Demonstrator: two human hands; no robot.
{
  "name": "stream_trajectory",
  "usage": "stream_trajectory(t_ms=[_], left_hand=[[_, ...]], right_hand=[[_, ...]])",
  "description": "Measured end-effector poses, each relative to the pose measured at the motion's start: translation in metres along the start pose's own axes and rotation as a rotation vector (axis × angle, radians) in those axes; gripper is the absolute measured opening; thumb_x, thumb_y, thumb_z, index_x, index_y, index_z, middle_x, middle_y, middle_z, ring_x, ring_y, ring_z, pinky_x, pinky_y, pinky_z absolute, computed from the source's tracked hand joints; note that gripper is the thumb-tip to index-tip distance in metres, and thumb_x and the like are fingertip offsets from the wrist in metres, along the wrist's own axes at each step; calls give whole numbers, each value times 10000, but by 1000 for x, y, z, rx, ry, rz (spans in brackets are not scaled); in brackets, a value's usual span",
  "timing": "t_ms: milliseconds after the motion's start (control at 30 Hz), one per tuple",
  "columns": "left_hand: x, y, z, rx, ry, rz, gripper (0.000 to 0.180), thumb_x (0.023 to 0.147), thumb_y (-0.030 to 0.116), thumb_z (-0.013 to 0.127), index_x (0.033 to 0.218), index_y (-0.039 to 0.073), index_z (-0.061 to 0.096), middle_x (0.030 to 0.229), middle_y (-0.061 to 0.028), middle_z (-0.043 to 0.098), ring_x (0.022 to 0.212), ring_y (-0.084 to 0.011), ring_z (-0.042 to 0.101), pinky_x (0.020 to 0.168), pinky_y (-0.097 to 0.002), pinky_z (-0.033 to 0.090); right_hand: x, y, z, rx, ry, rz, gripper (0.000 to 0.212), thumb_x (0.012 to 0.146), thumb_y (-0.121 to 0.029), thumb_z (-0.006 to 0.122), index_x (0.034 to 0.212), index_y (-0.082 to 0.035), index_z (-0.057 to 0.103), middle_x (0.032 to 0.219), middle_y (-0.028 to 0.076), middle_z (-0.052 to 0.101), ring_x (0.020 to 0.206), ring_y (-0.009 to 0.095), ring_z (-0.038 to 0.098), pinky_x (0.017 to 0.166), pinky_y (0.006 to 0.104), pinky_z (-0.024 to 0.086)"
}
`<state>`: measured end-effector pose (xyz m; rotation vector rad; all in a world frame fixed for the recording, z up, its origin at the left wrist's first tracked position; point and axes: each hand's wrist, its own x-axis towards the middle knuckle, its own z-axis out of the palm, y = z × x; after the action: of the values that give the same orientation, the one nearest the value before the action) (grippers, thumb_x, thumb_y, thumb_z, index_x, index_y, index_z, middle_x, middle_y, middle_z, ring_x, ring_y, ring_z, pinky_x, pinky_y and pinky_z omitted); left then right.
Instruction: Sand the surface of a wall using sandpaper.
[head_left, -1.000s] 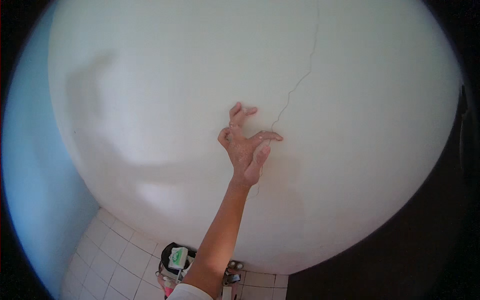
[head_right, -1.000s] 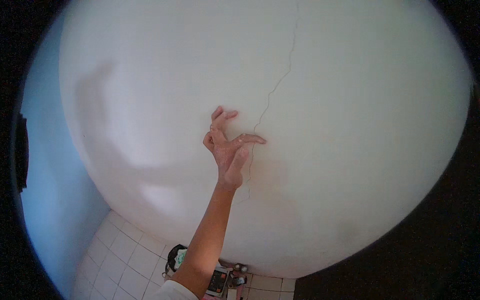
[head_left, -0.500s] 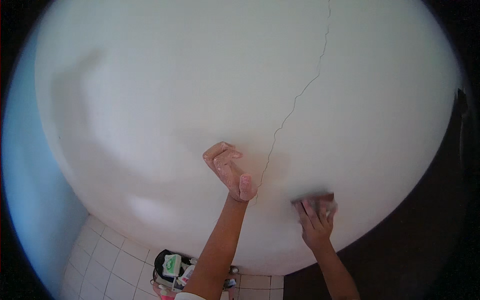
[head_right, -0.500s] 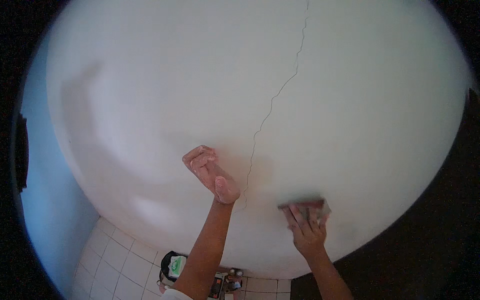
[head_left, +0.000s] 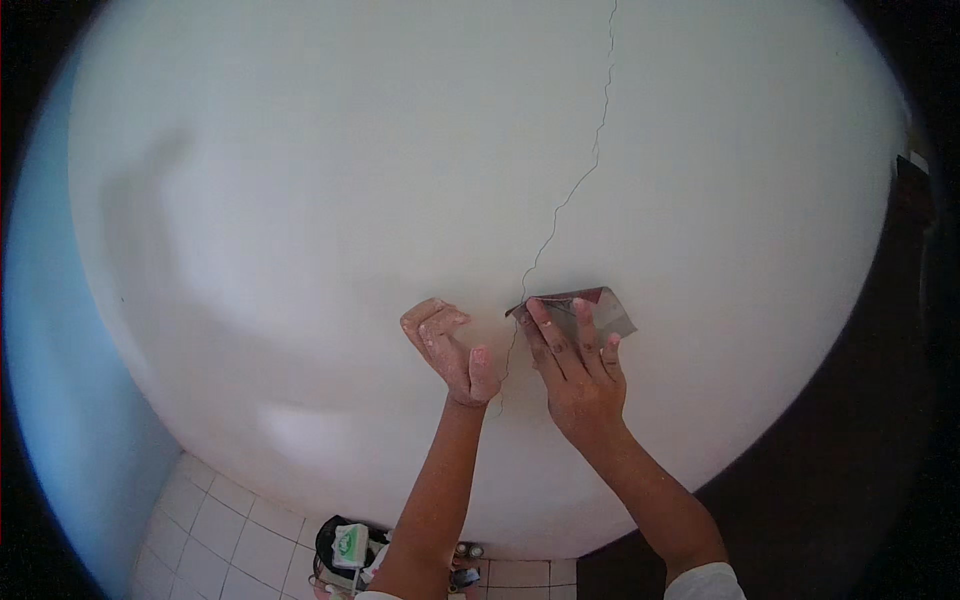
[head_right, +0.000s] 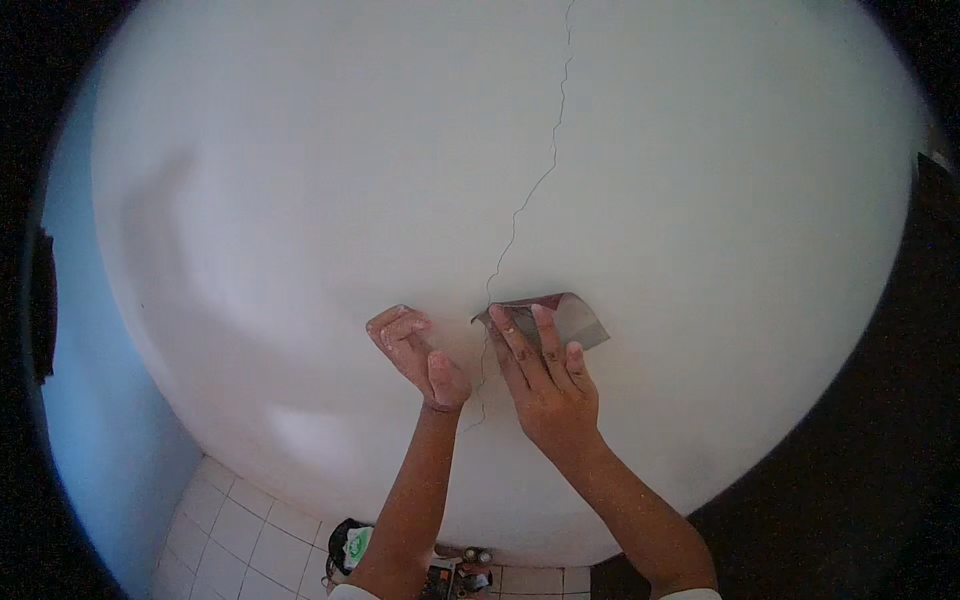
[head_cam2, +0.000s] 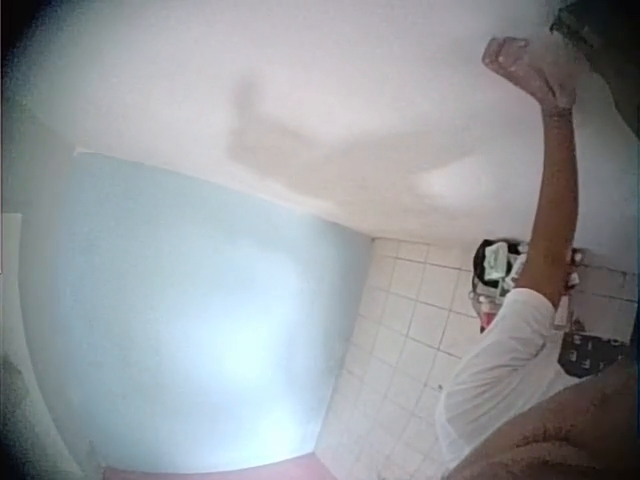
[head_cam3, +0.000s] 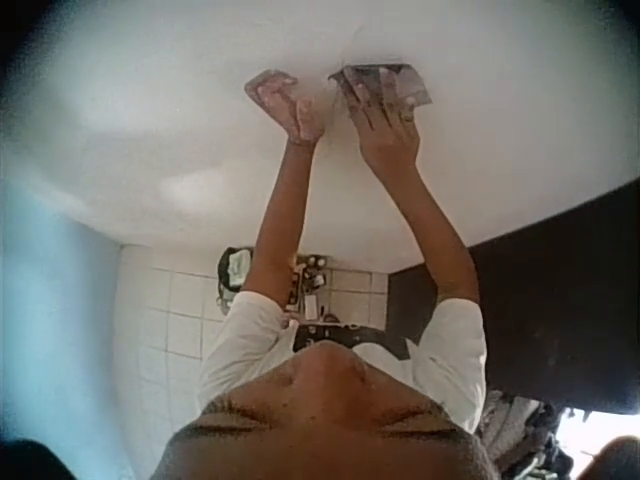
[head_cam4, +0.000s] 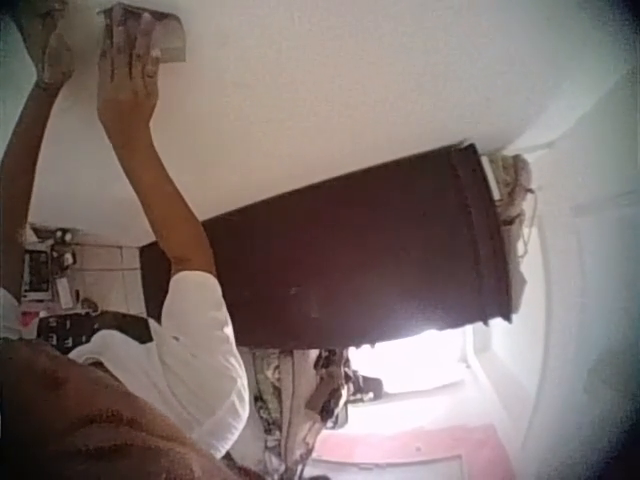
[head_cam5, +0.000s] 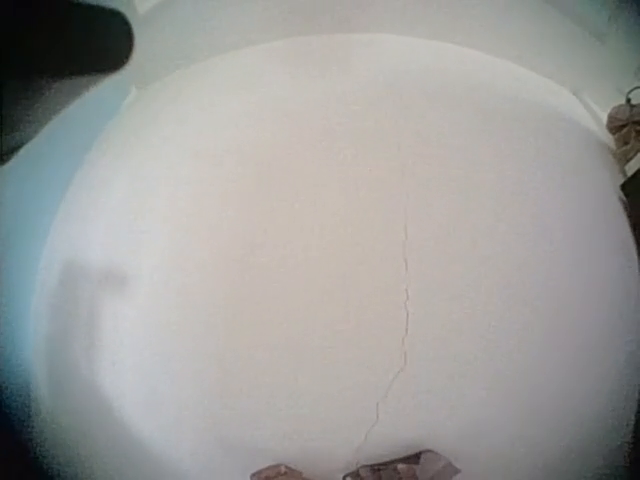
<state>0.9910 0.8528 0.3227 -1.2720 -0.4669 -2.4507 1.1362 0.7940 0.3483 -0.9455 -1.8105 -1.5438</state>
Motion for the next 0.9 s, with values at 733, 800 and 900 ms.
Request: stream_trajectory(t_ms=[733, 800, 900], left_hand=[[1, 3, 2, 49, -12, 18, 296, 870, 324, 476, 908, 30, 489, 908, -129, 487, 909, -300, 416, 784, -437, 375], [0, 2, 2, 46, -11, 18, 297, 870, 324, 476, 908, 29, 489, 908, -131, 486, 909, -300, 417, 783, -437, 375], [2, 5, 3, 56, -14, 64, 299, 868, 324, 479, 908, 28, 490, 908, -132, 485, 909, -300, 417, 782, -437, 374]], right_hand=[[20, 26, 1, -16, 52, -93, 350, 932, -206, 479, 1250, -177, 623, 1485, -38, 435, 1422, 221, 327, 1190, 454, -49], [15, 21, 2, -2, 58, -120, 355, 925, -186, 511, 1255, -224, 636, 1437, -64, 493, 1396, 220, 374, 1190, 433, 20], [9, 24, 6, -2, 48, -244, 352, 934, -199, 482, 1251, -212, 637, 1458, -61, 468, 1400, 224, 369, 1192, 435, 10]])
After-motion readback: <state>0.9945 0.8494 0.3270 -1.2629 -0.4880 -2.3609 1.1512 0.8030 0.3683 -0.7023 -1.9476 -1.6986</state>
